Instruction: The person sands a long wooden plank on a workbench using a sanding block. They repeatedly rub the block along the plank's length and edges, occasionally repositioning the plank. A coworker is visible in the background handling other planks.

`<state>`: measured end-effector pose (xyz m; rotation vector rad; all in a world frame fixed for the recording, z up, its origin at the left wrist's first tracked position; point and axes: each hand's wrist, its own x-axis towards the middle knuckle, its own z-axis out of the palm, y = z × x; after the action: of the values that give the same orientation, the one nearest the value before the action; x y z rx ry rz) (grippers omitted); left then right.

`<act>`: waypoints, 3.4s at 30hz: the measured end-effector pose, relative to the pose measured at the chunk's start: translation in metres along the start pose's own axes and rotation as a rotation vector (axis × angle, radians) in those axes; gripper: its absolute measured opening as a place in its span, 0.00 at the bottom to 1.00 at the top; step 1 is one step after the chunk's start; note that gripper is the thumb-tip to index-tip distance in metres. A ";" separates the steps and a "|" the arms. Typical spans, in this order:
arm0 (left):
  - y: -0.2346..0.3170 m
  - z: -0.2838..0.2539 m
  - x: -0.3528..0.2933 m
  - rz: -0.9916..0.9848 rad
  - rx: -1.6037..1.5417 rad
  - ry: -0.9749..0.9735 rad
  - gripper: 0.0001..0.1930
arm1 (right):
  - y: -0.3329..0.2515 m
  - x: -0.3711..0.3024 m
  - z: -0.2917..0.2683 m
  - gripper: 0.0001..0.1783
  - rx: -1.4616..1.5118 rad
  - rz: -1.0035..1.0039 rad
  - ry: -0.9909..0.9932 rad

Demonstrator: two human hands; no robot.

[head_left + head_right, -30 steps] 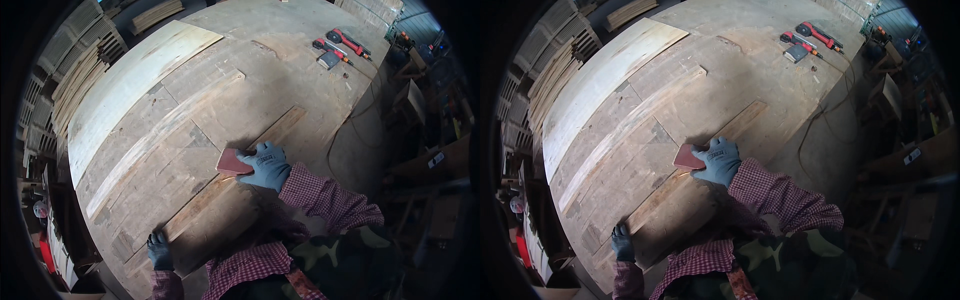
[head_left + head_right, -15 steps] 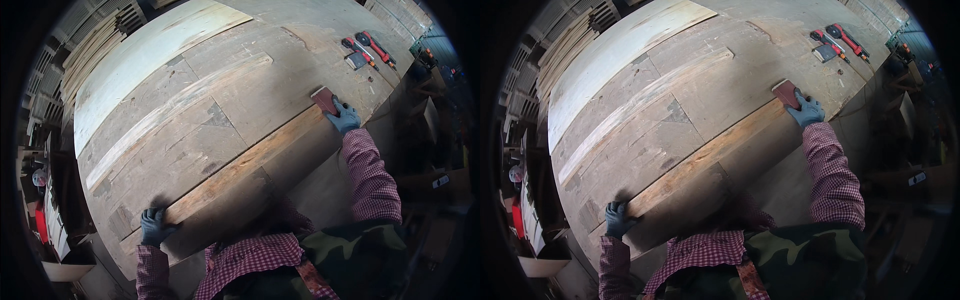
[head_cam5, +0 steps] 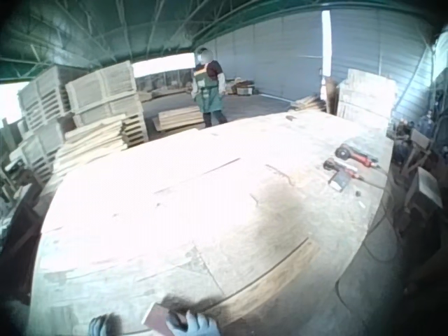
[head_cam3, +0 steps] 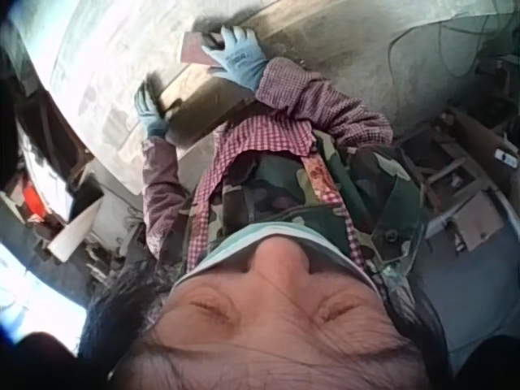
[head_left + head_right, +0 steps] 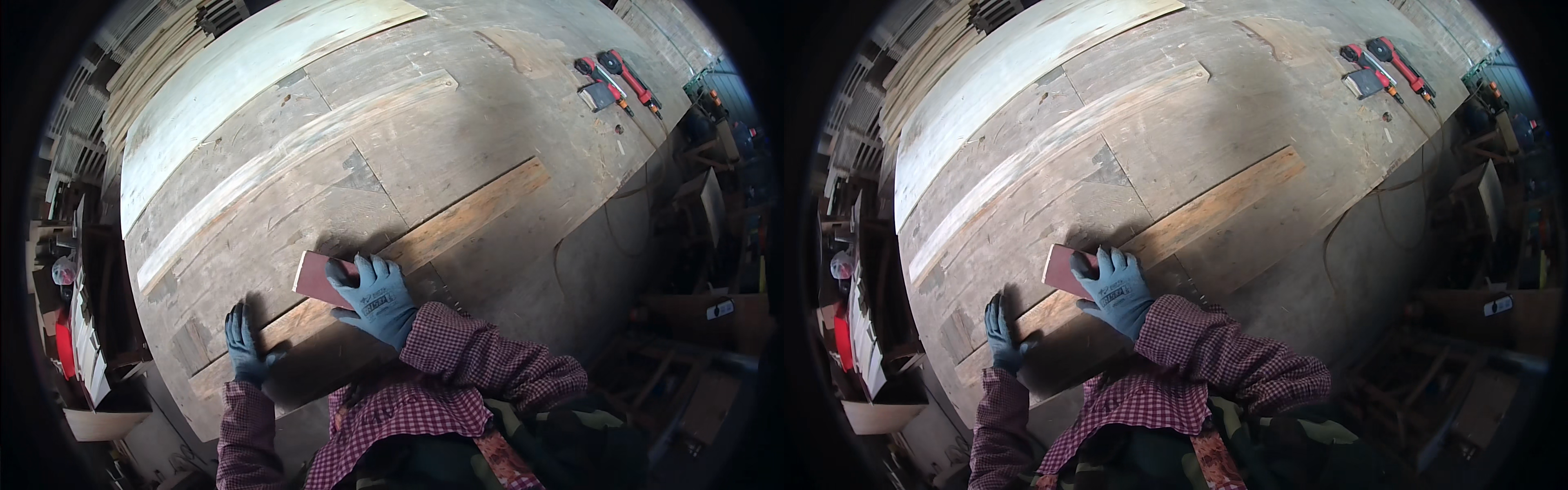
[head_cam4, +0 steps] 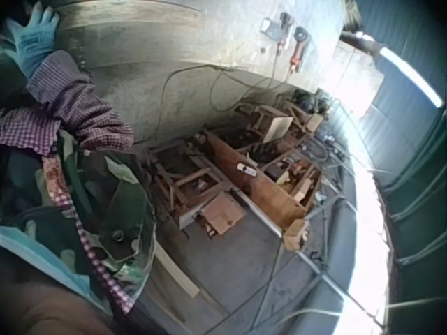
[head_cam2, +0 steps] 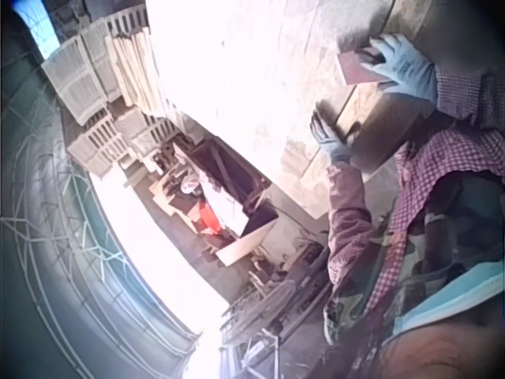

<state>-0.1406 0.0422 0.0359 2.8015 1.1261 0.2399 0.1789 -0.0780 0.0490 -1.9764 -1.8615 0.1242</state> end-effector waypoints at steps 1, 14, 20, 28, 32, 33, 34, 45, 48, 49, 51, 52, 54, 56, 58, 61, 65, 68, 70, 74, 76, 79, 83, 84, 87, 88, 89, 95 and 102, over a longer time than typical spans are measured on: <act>0.002 -0.001 0.000 -0.008 0.007 -0.023 0.61 | 0.015 -0.003 -0.007 0.43 -0.015 -0.029 0.008; 0.008 -0.007 0.002 -0.032 -0.021 -0.058 0.61 | 0.316 -0.018 -0.109 0.44 -0.442 1.058 0.110; -0.004 0.001 -0.010 -0.052 -0.208 0.085 0.60 | 0.137 -0.023 -0.043 0.43 -0.262 0.366 0.072; -0.013 0.011 -0.010 -0.161 -0.386 0.378 0.53 | -0.086 0.024 0.035 0.44 0.006 -0.293 -0.180; -0.013 0.003 -0.019 -0.143 -0.319 0.281 0.48 | 0.016 0.011 -0.016 0.39 -0.088 -0.303 -0.167; -0.013 0.004 -0.018 -0.144 -0.338 0.280 0.48 | 0.062 0.005 -0.038 0.39 -0.113 -0.278 -0.163; -0.014 0.002 -0.019 -0.148 -0.354 0.277 0.48 | 0.105 -0.004 -0.065 0.40 -0.229 -0.192 -0.194; -0.002 0.001 -0.011 -0.207 -0.621 0.396 0.46 | 0.062 0.027 -0.042 0.38 -0.033 -0.483 -0.444; 0.000 -0.001 -0.005 -0.243 -0.765 0.441 0.43 | -0.030 0.055 0.009 0.36 0.013 -0.605 -0.379; -0.002 0.000 -0.005 -0.255 -0.794 0.458 0.42 | -0.046 0.062 0.016 0.36 0.011 -0.638 -0.398; -0.018 0.012 -0.011 -0.251 -0.839 0.522 0.41 | -0.051 0.066 0.019 0.37 0.025 -0.701 -0.374; -0.017 0.011 -0.015 -0.236 -0.836 0.532 0.40 | -0.038 0.064 0.013 0.38 -0.010 -0.677 -0.371; -0.020 0.007 -0.016 -0.202 -0.712 0.450 0.40 | 0.013 0.049 -0.015 0.39 -0.067 -0.631 -0.367; -0.015 0.002 -0.012 -0.213 -0.763 0.473 0.40 | 0.100 0.028 -0.056 0.42 -0.097 -0.434 -0.275; -0.010 -0.001 -0.009 -0.216 -0.804 0.485 0.41 | 0.200 -0.003 -0.099 0.42 -0.185 -0.226 -0.326; -0.005 0.000 -0.008 -0.218 -0.860 0.494 0.41 | 0.251 -0.022 -0.117 0.41 -0.109 -0.144 -0.286; 0.002 -0.002 -0.011 -0.250 -0.894 0.516 0.43 | 0.107 0.009 -0.074 0.40 -0.105 -0.375 -0.352; 0.003 0.001 -0.006 -0.279 -0.956 0.526 0.44 | -0.003 0.037 -0.016 0.41 -0.074 -0.585 -0.377; -0.011 0.005 -0.009 -0.262 -1.022 0.511 0.43 | -0.057 0.051 0.009 0.42 -0.059 -0.666 -0.362; 0.015 -0.027 0.016 -0.134 -0.492 0.263 0.43 | -0.055 0.062 0.011 0.41 0.084 -0.609 -0.376; 0.030 -0.048 0.019 -0.113 -0.207 0.138 0.43 | -0.029 0.066 0.005 0.42 0.321 -0.541 -0.319; 0.086 -0.053 0.024 -0.067 -0.002 0.001 0.43 | 0.050 0.081 0.000 0.42 -0.024 -0.263 -0.017; 0.111 -0.008 0.034 -0.153 0.050 -0.059 0.42 | 0.118 0.061 0.008 0.41 -0.237 -0.277 0.108; 0.121 -0.002 0.041 -0.181 0.033 -0.040 0.42 | 0.118 0.061 0.007 0.41 -0.233 -0.294 0.118; 0.181 0.015 0.073 -0.123 -0.033 -0.081 0.39 | 0.125 0.059 0.010 0.39 -0.279 -0.261 0.053; 0.201 0.026 0.079 -0.077 -0.122 -0.075 0.38 | 0.123 0.060 0.010 0.39 -0.324 -0.267 0.033; 0.217 0.035 0.083 -0.084 -0.169 -0.070 0.37 | 0.117 0.061 0.008 0.37 -0.327 -0.254 0.020; 0.115 -0.008 0.033 -0.488 0.009 0.076 0.35 | 0.135 0.063 0.005 0.34 -0.312 -0.258 0.001; -0.112 -0.087 -0.132 -1.278 0.327 -0.010 0.35 | 0.120 0.064 0.003 0.34 -0.265 -0.216 -0.044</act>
<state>-0.3264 0.0347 0.0890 1.6787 2.7644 -0.1020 0.2963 -0.0173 0.0176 -1.9331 -2.2019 -0.1517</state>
